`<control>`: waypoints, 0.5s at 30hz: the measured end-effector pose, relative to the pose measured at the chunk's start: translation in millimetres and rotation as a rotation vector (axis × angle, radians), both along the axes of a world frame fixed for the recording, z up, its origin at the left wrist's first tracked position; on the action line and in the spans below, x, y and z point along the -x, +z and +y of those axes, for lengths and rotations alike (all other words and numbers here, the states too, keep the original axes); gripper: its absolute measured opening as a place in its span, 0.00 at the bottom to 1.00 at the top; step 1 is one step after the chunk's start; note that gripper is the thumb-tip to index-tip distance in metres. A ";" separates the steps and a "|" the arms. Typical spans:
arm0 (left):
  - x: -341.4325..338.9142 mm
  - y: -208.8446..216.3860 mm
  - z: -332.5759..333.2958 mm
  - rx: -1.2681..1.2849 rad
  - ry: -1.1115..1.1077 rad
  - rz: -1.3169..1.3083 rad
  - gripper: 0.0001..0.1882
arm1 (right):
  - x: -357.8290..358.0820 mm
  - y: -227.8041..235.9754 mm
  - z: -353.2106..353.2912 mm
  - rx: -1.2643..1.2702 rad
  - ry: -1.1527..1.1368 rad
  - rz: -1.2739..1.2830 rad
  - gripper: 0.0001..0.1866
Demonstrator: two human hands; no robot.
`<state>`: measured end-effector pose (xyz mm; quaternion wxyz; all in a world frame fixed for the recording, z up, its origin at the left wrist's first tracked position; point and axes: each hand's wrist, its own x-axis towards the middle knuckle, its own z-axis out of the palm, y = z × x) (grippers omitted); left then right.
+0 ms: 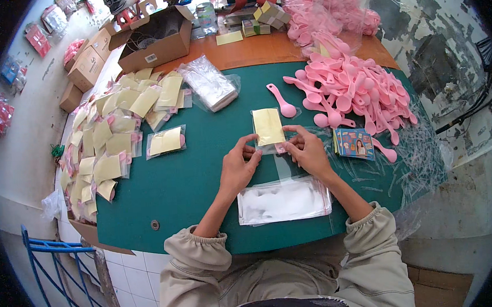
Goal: The person packages spoons by inserting a spoon and a printed card into a plastic sleeve, peeling off the adhesive cover strip to seal the sleeve, and stacking the packaged spoons onto a pile on the table.
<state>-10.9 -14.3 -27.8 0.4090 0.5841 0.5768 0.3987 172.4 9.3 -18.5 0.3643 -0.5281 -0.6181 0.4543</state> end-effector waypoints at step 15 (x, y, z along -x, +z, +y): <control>9.2 2.0 2.1 -0.119 0.109 -0.089 0.10 | -2.9 4.7 2.1 -0.057 0.104 0.026 0.14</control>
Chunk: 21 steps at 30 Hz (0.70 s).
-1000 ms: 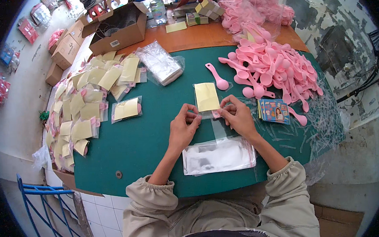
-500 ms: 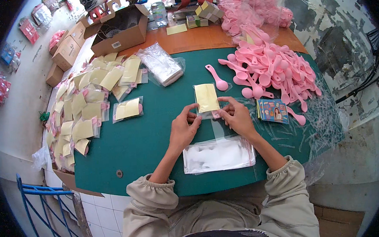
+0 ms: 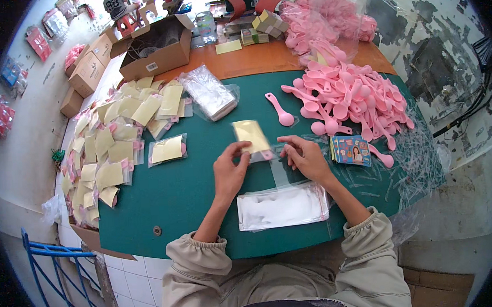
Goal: The person packages spoons by inserting a spoon and a printed card into a plastic sleeve, peeling off the adhesive cover strip to seal the sleeve, and stacking the packaged spoons onto a pile on the table.
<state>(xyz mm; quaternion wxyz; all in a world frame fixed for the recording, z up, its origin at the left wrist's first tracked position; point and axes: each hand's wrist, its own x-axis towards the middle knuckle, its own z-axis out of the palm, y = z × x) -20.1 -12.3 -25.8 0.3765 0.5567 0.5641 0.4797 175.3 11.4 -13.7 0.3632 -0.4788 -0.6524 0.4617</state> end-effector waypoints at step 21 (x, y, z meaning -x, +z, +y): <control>158.7 -6.1 -146.7 -0.015 0.571 0.515 0.17 | -255.6 74.7 -28.0 -0.318 -0.939 -0.874 0.14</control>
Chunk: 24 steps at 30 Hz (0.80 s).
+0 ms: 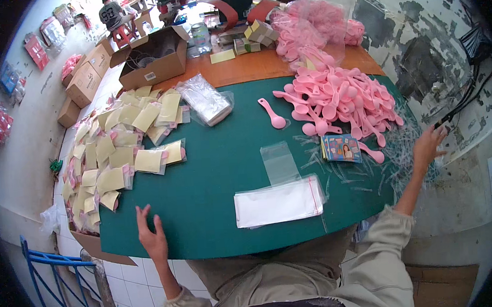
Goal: The person packages spoons by inserting a spoon and a printed card into a plastic sleeve, peeling off the adhesive cover strip to seal the sleeve, and stacking the packaged spoons onto a pile on the table.
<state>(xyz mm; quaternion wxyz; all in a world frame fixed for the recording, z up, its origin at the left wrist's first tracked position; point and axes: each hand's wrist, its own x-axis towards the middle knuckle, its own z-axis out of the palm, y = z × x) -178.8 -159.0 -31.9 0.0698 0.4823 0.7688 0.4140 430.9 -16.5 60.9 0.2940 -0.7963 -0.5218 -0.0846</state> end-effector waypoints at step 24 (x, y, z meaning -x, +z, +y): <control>-1.2 7.9 3.2 0.120 -0.175 0.233 0.18 | 128.5 -89.9 -106.7 -0.372 0.297 0.066 0.06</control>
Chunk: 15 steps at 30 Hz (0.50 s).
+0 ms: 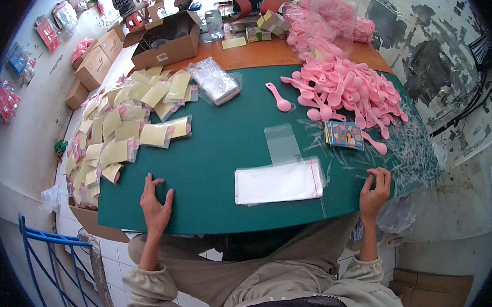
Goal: The person packages spoons by inserting a spoon and a printed card into a plastic sleeve, peeling off the adhesive cover strip to seal the sleeve, and stacking the packaged spoons onto a pile on the table.
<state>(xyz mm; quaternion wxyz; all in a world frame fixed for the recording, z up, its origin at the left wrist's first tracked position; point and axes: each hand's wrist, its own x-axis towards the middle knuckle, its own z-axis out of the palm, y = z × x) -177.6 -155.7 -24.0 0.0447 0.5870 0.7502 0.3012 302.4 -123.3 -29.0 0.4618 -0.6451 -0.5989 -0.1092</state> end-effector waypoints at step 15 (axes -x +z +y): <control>29.4 29.2 18.9 0.691 -0.425 0.033 0.38 | -4.0 -0.8 3.3 0.025 0.048 -0.040 0.05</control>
